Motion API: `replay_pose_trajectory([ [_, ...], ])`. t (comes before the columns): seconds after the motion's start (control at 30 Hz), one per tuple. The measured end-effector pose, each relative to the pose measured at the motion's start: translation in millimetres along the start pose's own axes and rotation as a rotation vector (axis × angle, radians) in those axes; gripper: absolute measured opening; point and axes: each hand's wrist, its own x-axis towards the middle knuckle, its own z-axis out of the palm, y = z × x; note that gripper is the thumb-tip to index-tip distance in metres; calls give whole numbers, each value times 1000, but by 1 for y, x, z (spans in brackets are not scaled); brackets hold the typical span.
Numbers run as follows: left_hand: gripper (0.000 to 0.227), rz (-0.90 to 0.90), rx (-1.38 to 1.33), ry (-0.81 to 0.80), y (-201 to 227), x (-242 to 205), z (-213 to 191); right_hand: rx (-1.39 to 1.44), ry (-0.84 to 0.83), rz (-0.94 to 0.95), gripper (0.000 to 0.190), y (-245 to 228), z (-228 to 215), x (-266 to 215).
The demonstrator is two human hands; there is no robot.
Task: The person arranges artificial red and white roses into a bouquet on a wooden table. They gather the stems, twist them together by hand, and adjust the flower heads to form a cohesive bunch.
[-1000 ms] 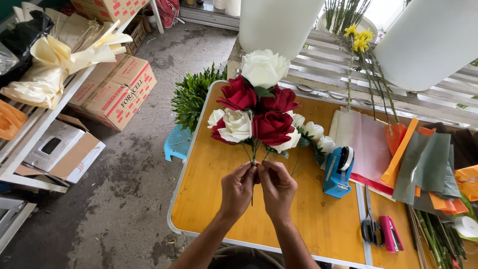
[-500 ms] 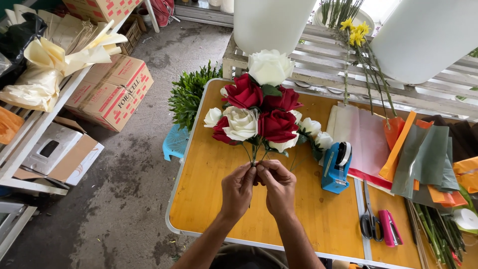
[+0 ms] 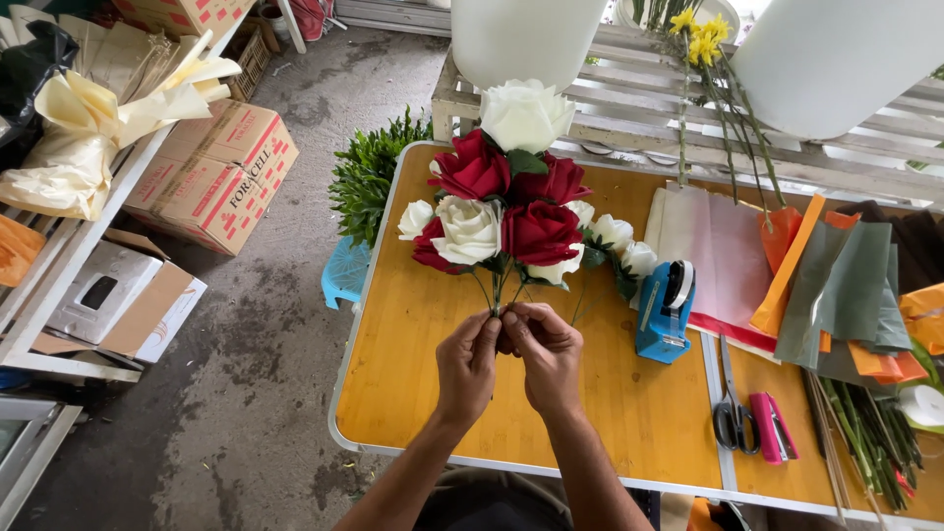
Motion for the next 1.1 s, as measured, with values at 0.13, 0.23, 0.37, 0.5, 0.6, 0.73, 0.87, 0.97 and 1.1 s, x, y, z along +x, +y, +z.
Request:
replay_pose_trajectory([
  [0.13,23,15,-23,5,9,0,3,24,-5,-10,4,11,-7,1],
  [0.23,20,31,3,11,1,-2,2,-2,16,-44,4,2,0,-3],
  [0.37,19,43,18,14,6,1,2,-91,30,-104,7,1,4,-7],
  [0.5,18,39,40,14,4,-1,3,-306,0,-270,13,3,-1,-8],
  [0.6,18,39,56,11,1,-1,3,-480,-33,-435,17,-2,-4,-6],
  [0.73,19,25,103,23,-1,-1,4,-660,-69,-566,20,-6,-3,-8],
  [0.87,20,28,77,19,-3,-5,3,-576,-58,-508,18,-1,-5,-6],
  [0.97,20,61,60,0,-3,-9,4,-442,-44,-390,17,14,-14,-5],
  [1.1,20,64,85,-28,-2,-11,5,-219,-40,-207,14,26,-19,-7],
])
